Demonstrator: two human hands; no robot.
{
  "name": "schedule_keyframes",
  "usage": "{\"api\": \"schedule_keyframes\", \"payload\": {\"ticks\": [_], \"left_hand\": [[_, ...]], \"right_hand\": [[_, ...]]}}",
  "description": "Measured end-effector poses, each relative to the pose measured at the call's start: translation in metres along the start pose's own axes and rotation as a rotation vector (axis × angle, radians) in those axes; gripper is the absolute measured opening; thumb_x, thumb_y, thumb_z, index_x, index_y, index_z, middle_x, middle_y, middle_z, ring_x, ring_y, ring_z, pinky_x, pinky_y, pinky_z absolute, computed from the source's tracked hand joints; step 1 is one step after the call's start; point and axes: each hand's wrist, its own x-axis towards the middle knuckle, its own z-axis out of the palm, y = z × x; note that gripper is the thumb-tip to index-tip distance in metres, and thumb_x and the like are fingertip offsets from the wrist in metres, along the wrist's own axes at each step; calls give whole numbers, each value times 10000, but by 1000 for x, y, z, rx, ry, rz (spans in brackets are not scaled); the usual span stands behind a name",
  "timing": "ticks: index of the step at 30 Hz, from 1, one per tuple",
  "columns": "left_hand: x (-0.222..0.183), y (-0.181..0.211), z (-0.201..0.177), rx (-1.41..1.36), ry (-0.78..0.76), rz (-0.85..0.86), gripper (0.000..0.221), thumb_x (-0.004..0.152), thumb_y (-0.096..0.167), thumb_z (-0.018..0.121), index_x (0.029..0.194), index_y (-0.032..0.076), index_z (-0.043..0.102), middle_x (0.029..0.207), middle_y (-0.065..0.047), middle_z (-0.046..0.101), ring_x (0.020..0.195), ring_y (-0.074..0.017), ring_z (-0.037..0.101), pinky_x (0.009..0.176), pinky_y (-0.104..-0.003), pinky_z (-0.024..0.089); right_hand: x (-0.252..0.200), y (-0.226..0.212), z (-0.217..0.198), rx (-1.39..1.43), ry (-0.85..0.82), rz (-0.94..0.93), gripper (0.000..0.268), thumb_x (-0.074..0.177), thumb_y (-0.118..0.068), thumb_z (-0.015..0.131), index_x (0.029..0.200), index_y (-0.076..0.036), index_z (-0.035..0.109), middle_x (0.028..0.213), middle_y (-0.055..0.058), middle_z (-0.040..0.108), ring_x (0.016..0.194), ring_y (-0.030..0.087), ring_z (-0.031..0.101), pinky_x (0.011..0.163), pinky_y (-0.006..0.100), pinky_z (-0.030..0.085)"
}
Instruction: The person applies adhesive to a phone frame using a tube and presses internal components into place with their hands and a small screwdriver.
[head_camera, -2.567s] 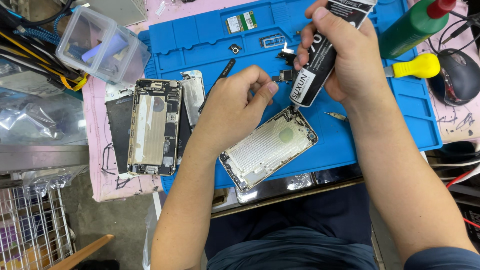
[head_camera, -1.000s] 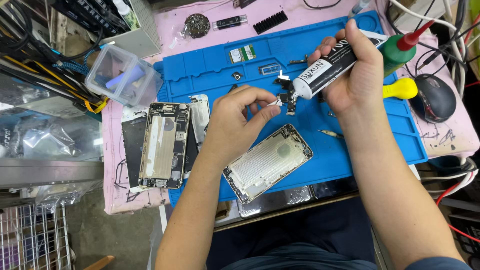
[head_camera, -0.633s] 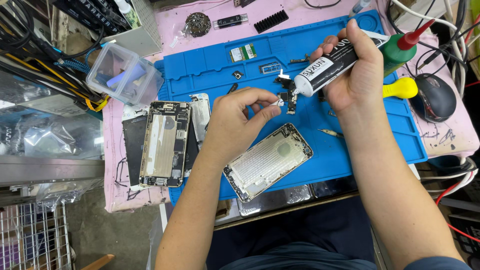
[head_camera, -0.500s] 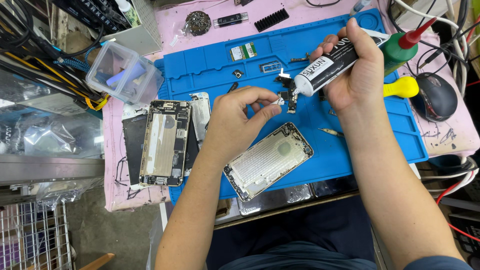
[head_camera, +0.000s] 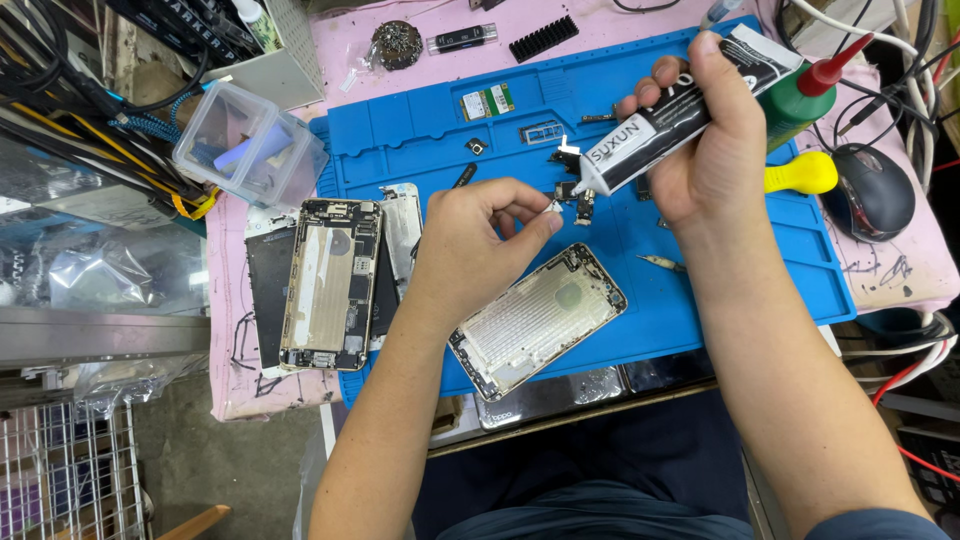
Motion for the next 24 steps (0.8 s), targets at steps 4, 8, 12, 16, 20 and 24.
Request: {"api": "schedule_keyframes", "payload": {"ticks": [4,8,12,16,20,24], "left_hand": [[-1,-6,6,36,137,201,131,803,117,848,887,62,763,815,-32,747,680,-107,641,621,-245,516],[-1,-3,8,150,289,438,147,825,67,852,898,45,727,866,-62,688,819,-180,630,673,-278,512],[1,4,5,-61,193,312,255,795,116,822,992,6,704,856,-70,654,760,-152,595,654,-302,493],[0,-6,7,-168,-11,129,133,990,136,651,962,43,741,817,-24,683,728,-96,626,671,-275,512],[2,-12,8,-110,117,253,172,827,159,813,926,28,761,811,-43,702,684,-115,604,642,-278,510],[2,-11,7,-7,214,320,241,788,164,833,954,25,725,807,-55,674,707,-136,607,641,-285,505]], "right_hand": [[-8,16,10,-81,-117,-43,155,1107,-196,666,1162,-131,538,1004,72,601,914,205,624,910,431,554],[-10,23,16,-53,-160,-75,159,1124,-196,642,1193,-149,507,1037,64,597,948,196,617,950,427,545],[-5,13,11,54,-159,-113,185,1148,-234,635,1225,-131,502,1007,72,596,946,187,605,893,388,503],[-8,14,9,44,-197,-142,201,1111,-254,641,1227,-149,515,1008,63,600,944,192,612,939,412,537],[-11,20,16,-25,-177,-163,199,1080,-260,653,1196,-166,521,1021,63,617,958,213,634,939,464,563],[-10,24,21,2,-129,-126,224,1052,-293,647,1187,-169,519,1017,84,645,959,231,656,951,476,568]]}}
